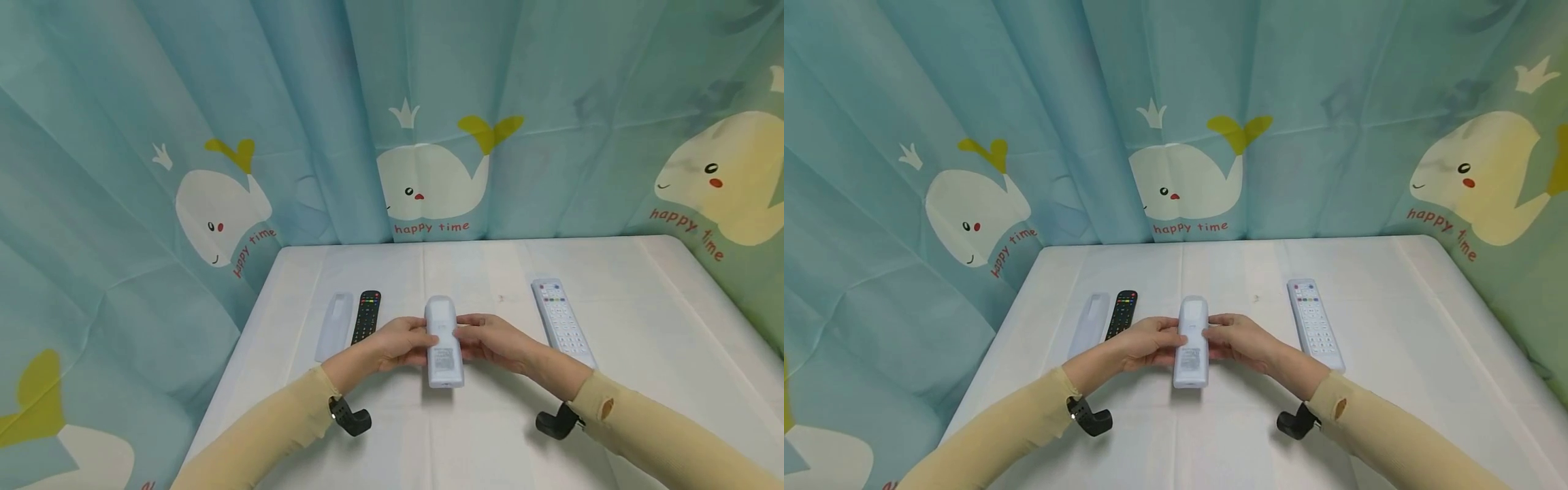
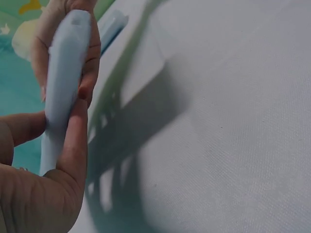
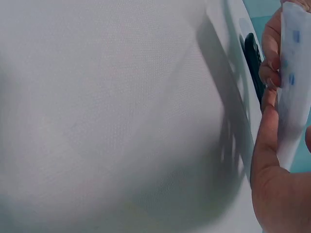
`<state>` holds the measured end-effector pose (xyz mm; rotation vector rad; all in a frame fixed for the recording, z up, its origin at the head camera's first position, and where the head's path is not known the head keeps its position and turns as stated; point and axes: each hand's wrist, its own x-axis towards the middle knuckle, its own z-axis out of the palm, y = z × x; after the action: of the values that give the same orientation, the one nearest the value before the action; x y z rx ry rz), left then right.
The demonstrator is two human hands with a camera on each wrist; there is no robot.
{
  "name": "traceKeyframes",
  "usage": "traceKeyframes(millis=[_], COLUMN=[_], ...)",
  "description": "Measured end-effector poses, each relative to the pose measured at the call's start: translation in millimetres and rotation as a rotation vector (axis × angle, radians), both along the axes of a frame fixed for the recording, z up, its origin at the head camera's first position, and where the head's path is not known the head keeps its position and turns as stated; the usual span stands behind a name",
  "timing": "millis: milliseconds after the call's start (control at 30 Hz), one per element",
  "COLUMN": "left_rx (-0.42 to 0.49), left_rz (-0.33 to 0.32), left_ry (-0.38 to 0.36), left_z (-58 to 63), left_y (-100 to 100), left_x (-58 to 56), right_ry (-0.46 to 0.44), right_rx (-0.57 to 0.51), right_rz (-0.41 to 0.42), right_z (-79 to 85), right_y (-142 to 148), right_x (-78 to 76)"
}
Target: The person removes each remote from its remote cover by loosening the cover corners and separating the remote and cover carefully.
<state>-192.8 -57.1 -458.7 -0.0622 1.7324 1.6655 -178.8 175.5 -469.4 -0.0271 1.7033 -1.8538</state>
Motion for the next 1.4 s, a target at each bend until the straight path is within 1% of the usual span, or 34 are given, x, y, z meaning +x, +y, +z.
traceKeyframes(millis=[133, 367, 567, 667, 900, 1067, 1167, 1400], left_rx=[-0.053, -0.104, -0.146, -0.151, -0.136, -0.106, -0.101, -0.137], left_rz=[-0.003, 0.012, 0.035, 0.051, 0.08, 0.113, 0.125, 0.128], left_ry=[0.068, 0.149, 0.243, 0.291, 0.396, 0.455, 0.49, 0.575], left_z=[1.2, 2.7, 5.9, 8.0, 11.3, 15.0, 16.1, 17.3], left_y=[1.6, 4.7, 7.5, 8.8, 9.9, 11.5, 12.6, 14.1], left_x=[-0.6, -2.6, -6.2, -9.2, -15.6, -18.1, -20.2, -24.8], right_ry=[0.041, 0.108, 0.161, 0.198, 0.328, 0.412, 0.465, 0.542], right_rx=[0.012, 0.036, 0.107, 0.139, 0.186, 0.246, 0.262, 0.284], right_rz=[-0.027, -0.063, -0.107, -0.126, -0.149, -0.163, -0.175, -0.198], right_z=[0.8, 2.1, 4.2, 6.2, 10.9, 15.2, 17.9, 20.8], right_y=[-3.1, -8.0, -11.2, -12.9, -16.6, -16.3, -16.7, -18.4], right_x=[-1.2, -4.7, -9.1, -13.2, -20.5, -24.4, -26.9, -31.7])
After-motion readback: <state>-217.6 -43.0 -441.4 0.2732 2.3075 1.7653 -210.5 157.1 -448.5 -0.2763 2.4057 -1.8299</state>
